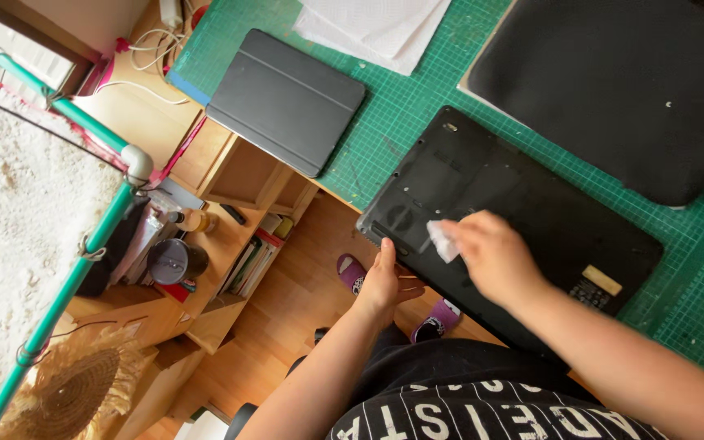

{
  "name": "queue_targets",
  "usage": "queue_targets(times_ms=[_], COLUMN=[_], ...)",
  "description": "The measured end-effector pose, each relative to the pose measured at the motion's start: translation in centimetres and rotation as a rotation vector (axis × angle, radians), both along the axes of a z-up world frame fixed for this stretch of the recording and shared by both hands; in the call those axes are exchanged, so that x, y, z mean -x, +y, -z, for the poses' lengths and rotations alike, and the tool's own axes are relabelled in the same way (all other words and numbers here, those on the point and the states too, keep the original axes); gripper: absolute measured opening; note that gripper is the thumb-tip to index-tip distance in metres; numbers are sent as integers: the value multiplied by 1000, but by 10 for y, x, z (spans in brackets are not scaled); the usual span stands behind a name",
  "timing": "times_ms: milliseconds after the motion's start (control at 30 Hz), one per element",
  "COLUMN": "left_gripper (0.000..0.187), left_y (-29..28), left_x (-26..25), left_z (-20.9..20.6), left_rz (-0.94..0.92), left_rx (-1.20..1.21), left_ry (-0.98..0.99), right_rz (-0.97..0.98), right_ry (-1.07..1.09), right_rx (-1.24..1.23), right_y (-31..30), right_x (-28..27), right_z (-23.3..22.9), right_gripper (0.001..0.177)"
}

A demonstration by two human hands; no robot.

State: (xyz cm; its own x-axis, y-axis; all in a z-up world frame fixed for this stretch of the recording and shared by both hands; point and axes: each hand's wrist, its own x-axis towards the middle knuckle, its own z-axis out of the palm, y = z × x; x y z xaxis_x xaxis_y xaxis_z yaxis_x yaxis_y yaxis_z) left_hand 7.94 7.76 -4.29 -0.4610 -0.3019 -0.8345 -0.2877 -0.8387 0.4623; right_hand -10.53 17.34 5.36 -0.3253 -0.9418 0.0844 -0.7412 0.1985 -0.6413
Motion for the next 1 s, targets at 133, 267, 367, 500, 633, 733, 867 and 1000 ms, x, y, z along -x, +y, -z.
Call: queue_targets(times_ms=[133, 267, 367, 500, 633, 733, 867, 1000], left_gripper=[70, 71, 72, 76, 83, 83, 88, 89], left_y=[10, 5, 0, 3, 3, 5, 4, 3], left_x=[4, 4, 4, 5, 4, 1, 2, 3], left_z=[1, -6, -15, -16, -6, -3, -6, -14], left_rz=[-112, -90, -44, -30, -97, -105, -128, -117], left_rx=[48, -15, -62, -36, -66, -42, -64, -37], left_ry=[20, 6, 30, 0, 34, 26, 57, 64], right_rz=[-269, -333, -270, -239, -373, -504, -615, -530], right_ry=[-115, -141, -147, -110, -95, -194, -353, -384], right_rx=[35, -12, 1, 152, 134, 71, -171, -293], right_y=[27, 64, 73, 38, -17, -5, 69, 161], right_x=[-33, -6, 12, -8, -18, -3, 25, 51], right_z=[7, 5, 6, 19, 28, 28, 28, 23], right_gripper=[34, 37, 33, 36, 25, 30, 32, 34])
